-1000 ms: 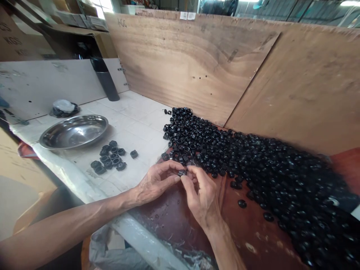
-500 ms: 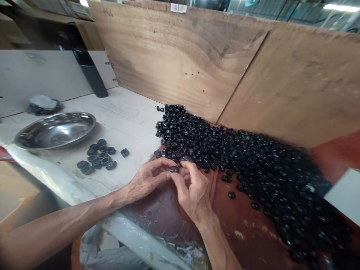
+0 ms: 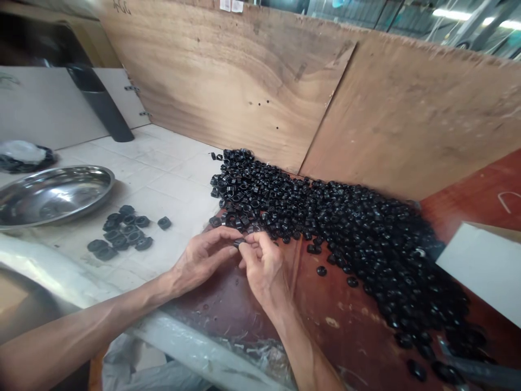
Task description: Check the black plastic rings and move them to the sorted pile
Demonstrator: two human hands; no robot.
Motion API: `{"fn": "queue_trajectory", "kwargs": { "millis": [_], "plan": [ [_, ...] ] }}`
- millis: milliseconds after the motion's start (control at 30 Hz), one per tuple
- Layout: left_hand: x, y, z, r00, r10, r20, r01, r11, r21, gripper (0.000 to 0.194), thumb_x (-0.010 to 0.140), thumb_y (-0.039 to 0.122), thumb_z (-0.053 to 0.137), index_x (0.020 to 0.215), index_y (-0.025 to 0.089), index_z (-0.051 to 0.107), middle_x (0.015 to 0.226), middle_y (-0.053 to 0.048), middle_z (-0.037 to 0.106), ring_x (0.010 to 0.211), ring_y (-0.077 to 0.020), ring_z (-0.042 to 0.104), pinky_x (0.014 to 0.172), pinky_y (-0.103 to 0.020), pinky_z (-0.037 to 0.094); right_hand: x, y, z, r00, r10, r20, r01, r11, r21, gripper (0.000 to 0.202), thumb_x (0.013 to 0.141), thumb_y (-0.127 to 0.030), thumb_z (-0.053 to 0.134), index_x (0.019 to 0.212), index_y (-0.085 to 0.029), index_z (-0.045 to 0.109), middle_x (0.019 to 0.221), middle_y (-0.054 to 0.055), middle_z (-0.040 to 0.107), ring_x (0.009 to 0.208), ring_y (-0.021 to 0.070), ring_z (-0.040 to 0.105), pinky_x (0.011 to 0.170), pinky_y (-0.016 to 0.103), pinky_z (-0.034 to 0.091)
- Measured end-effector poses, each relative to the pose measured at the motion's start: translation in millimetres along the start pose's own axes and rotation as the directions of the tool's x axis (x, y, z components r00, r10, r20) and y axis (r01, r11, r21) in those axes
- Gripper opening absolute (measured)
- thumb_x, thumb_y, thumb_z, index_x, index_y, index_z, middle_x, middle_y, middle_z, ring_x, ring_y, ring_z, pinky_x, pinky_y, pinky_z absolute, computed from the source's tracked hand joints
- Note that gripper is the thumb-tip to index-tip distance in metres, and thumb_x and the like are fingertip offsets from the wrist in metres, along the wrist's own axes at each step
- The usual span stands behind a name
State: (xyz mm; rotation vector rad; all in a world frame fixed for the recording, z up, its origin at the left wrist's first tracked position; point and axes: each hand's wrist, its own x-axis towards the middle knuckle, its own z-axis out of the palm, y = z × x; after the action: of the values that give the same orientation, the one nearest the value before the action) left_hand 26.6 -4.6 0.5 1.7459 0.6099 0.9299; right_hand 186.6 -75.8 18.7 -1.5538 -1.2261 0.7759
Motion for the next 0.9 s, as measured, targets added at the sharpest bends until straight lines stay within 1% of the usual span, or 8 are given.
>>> {"fn": "queue_trajectory", "kwargs": {
  "millis": [167,333,400,467,567,667,767,900],
  "plan": [
    [-2.3,-6.9,-4.9,0.960,0.260,0.101,-0.279,0.905,0.322,0.025,0.099,0.016,0.051,0.122,0.020,0.060,0.119,-0.008,0.070,0.112,-0.0192,0.068,0.098,-0.035,0.055,-0.2,-1.1,7.7,0.993,0.113,0.029,-0.113,0.993,0.027,0.032,0.096,-0.044,0.053,0.083,-0.017,0.064,0.057,0.002,0.067,0.053,0.0176,0.065,0.056,0.027,0.053],
    [-7.0,5.2,-11.7,0.930,0.137,0.340,-0.284,0.856,0.431,0.024,0.093,0.016,0.054,0.115,0.020,0.060,0.106,-0.006,0.071,0.095,-0.0197,0.068,0.087,-0.034,0.055,11.8,4.3,-35.6,0.984,0.003,-0.176,-0.044,0.972,-0.232,0.036,0.086,-0.052,0.068,0.072,-0.019,0.070,0.067,0.008,0.069,0.070,0.0252,0.065,0.065,0.035,0.050],
    [-13.6,9.7,-16.9,0.881,0.076,0.467,-0.331,0.805,0.492,0.016,0.088,0.017,0.058,0.104,0.020,0.062,0.096,-0.004,0.069,0.089,-0.0203,0.066,0.084,-0.033,0.053,20.1,13.2,-66.6,0.915,-0.081,-0.395,-0.066,0.936,-0.345,0.038,0.086,-0.054,0.065,0.083,-0.017,0.072,0.094,0.019,0.069,0.100,0.0364,0.060,0.083,0.046,0.047],
    [-22.9,9.3,-24.7,0.860,0.056,0.507,-0.369,0.754,0.543,0.007,0.089,0.023,0.060,0.095,0.020,0.063,0.094,-0.005,0.068,0.089,-0.0214,0.065,0.082,-0.033,0.051,27.1,26.8,-95.3,0.760,-0.214,-0.614,-0.241,0.785,-0.571,0.040,0.088,-0.050,0.063,0.096,-0.013,0.074,0.109,0.025,0.065,0.114,0.0441,0.053,0.090,0.057,0.042],
    [-37.4,0.2,-40.4,0.908,0.068,0.414,-0.335,0.712,0.618,0.018,0.095,0.035,0.060,0.089,0.018,0.062,0.090,-0.005,0.065,0.085,-0.0209,0.062,0.076,-0.032,0.049,31.7,51.2,-125.1,0.612,-0.299,-0.732,-0.554,0.499,-0.667,0.050,0.087,-0.053,0.063,0.106,-0.007,0.074,0.127,0.033,0.056,0.123,0.0542,0.044,0.092,0.068,0.036],
    [-46.4,-8.8,-52.9,0.940,0.088,0.328,-0.281,0.745,0.605,0.019,0.097,0.034,0.058,0.088,0.019,0.061,0.087,-0.003,0.063,0.082,-0.0188,0.061,0.074,-0.031,0.047,31.5,69.8,-140.0,0.505,-0.281,-0.816,-0.667,0.473,-0.575,0.063,0.090,-0.059,0.056,0.129,-0.011,0.066,0.149,0.033,0.040,0.138,0.0573,0.029,0.098,0.073,0.030],
    [-47.4,-8.8,-54.2,0.952,0.112,0.284,-0.259,0.788,0.559,0.018,0.094,0.036,0.064,0.102,0.020,0.062,0.099,-0.005,0.064,0.090,-0.0199,0.062,0.079,-0.032,0.051,32.6,78.4,-143.4,0.461,-0.072,-0.884,-0.761,0.481,-0.436,0.077,0.093,-0.067,0.045,0.147,-0.013,0.052,0.152,0.033,0.037,0.142,0.0581,0.026,0.101,0.078,0.024],
    [-40.7,-7.4,-43.1,0.894,0.236,0.382,-0.417,0.749,0.514,0.043,0.090,0.038,0.070,0.129,0.024,0.060,0.133,-0.013,0.057,0.117,-0.0278,0.057,0.097,-0.041,0.052,37.6,80.4,-133.1,0.495,-0.016,-0.869,-0.764,0.468,-0.444,0.077,0.094,-0.069,0.040,0.143,-0.012,0.056,0.148,0.034,0.043,0.136,0.0551,0.037,0.101,0.076,0.027]
  ]
}}
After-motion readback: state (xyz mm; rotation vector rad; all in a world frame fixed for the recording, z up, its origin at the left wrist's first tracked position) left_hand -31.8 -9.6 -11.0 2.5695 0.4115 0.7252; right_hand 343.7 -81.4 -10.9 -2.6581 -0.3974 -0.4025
